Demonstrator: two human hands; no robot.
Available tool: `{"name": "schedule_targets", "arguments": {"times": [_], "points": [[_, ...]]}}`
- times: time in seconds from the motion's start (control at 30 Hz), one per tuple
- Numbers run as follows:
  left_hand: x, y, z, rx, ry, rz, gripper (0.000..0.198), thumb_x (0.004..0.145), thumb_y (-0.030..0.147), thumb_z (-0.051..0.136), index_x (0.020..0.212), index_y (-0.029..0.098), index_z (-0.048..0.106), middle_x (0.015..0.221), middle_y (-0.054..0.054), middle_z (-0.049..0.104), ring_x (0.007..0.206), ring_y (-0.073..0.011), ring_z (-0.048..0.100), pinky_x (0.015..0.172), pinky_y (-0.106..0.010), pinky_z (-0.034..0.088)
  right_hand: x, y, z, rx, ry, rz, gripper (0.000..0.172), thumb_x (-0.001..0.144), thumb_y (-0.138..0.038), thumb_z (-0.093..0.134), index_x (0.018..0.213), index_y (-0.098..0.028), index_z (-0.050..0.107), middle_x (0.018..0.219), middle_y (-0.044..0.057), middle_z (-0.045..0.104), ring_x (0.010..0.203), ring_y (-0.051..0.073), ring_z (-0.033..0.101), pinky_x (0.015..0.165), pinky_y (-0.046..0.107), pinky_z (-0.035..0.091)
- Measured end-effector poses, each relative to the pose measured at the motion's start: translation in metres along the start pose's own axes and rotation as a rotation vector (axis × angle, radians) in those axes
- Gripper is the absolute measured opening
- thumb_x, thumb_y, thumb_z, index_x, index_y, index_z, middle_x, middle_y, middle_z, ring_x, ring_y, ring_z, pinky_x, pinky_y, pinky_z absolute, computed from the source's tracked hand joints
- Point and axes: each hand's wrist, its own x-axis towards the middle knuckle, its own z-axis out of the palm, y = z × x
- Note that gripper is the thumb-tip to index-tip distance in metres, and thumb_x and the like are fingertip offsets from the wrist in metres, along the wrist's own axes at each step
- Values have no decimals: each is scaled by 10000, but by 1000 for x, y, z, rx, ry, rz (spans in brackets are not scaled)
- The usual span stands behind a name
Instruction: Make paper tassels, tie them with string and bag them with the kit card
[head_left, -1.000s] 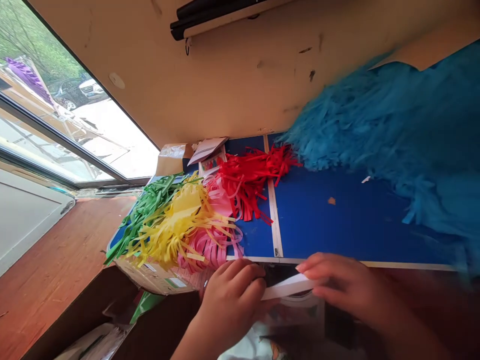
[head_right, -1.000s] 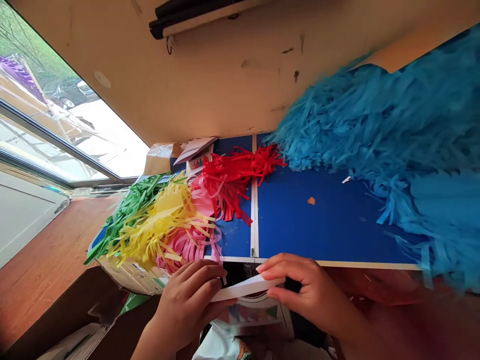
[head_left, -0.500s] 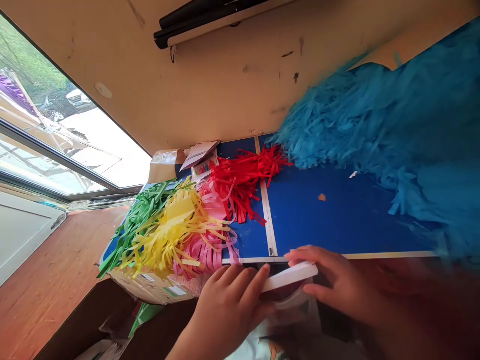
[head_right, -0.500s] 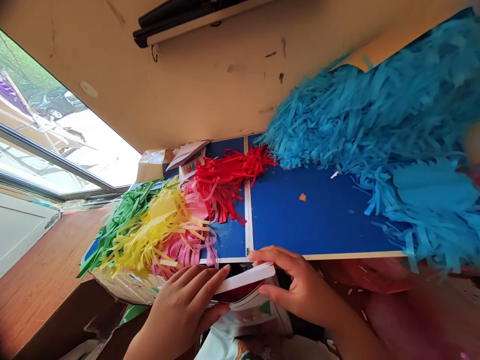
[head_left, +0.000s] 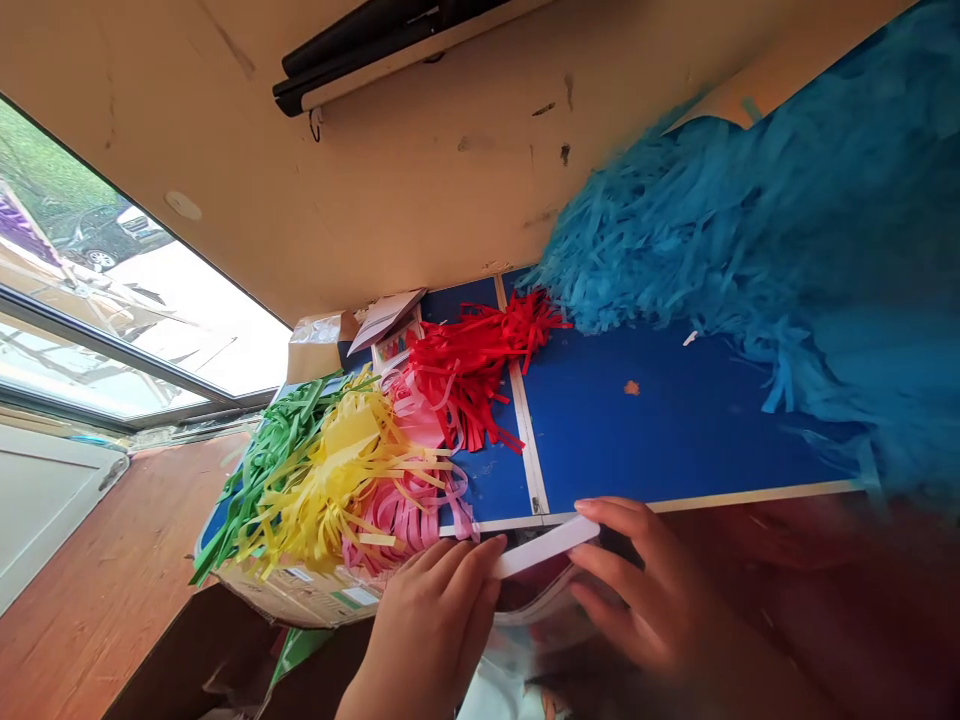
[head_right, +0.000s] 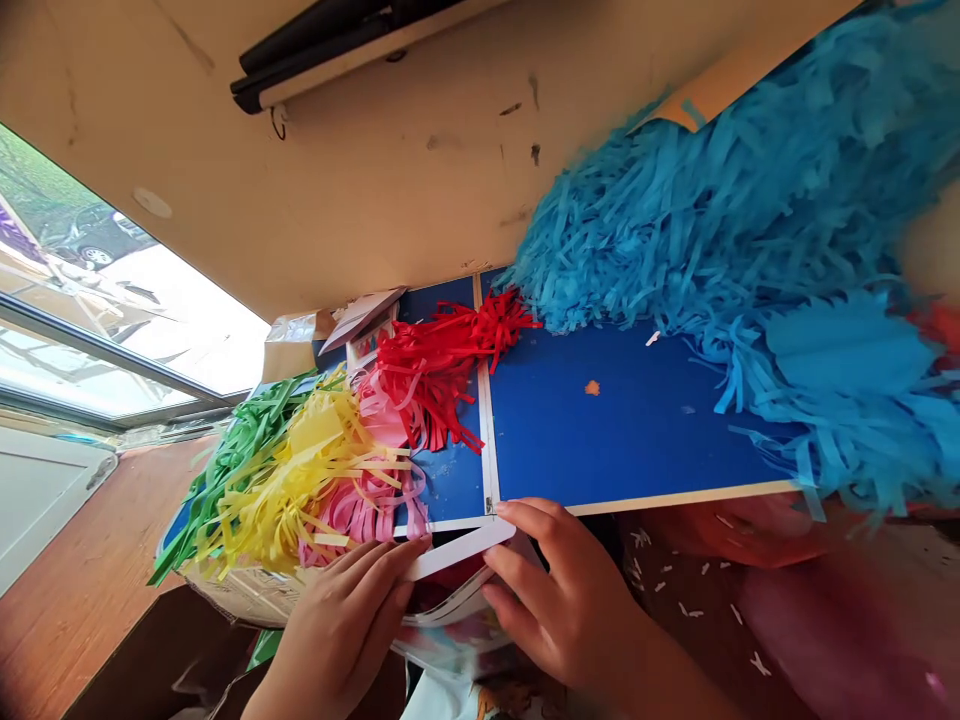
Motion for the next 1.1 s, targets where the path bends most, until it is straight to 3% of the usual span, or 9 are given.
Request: {"name": "schedule_targets", "arguments": {"times": [0.2, 0.4, 0.57, 0.7, 0.83, 0.93, 1.0, 1.1], "points": [[-4, -2, -7, -92, -73, 22, 267, 917, 211, 360, 1111, 189, 541, 850, -62, 697, 723, -189, 650, 602, -276, 534, -1, -2, -6, -18, 30, -7, 88, 810, -230, 598, 879, -179, 579, 1077, 125, 568, 1035, 234, 560, 860, 363, 513], [-9, -6, -16, -175, -193, 34, 310, 914, 171, 338, 1163, 200, 520, 843, -61, 686, 721, -183, 643, 595, -263, 534, -9, -1, -10, 2, -12, -7, 127, 805, -258, 636, 915, -227, 581, 1088, 77, 590, 1083, 217, 549, 891, 342, 508], [-15, -11, -18, -178, -233, 46, 326, 912, 153, 326, 1178, 193, 509, 889, -72, 691, 761, -191, 650, 621, -275, 547, -16, -4, -11, 105, -85, 109, 141, 834, -291, 588, 973, -311, 606, 1087, 33, 639, 998, 202, 619, 868, 325, 541], [-18, -7, -26, -231, -288, 67, 322, 927, 163, 326, 1193, 201, 503, 928, -65, 695, 781, -174, 656, 631, -251, 548, -19, -4, -14, 162, -132, 39, 188, 839, -270, 583, 1012, -333, 621, 1070, 1, 660, 948, 183, 647, 885, 287, 539], [-21, 0, -31, -202, -288, 109, 329, 947, 192, 311, 1234, 188, 471, 1035, -70, 695, 893, -175, 664, 720, -253, 556, -21, -2, -19, 192, -114, 67, 221, 824, -253, 599, 1022, -346, 633, 1057, -9, 666, 934, 182, 653, 799, 245, 567], [-25, 2, -26, -197, -286, 130, 377, 957, 356, 327, 1260, 164, 443, 1054, -87, 692, 935, -196, 661, 776, -296, 559, -20, 2, -20, 209, -119, 111, 242, 836, -245, 569, 1059, -325, 621, 1036, 9, 673, 936, 196, 653, 718, 259, 588], [-27, 3, -22, -176, -250, 144, 434, 941, 434, 360, 1254, 145, 443, 1026, -98, 699, 923, -207, 666, 768, -309, 564, -17, 5, -19, 225, -128, 98, 222, 837, -206, 558, 1016, -318, 626, 970, -4, 686, 939, 195, 651, 759, 293, 582], [-26, 3, -17, -130, -157, 166, 353, 948, 349, 400, 1216, 129, 471, 942, -87, 717, 879, -192, 677, 724, -282, 568, -7, 7, -17, 218, -120, 51, 187, 839, -176, 542, 976, -274, 623, 911, 8, 684, 917, 180, 653, 808, 296, 563]]}}
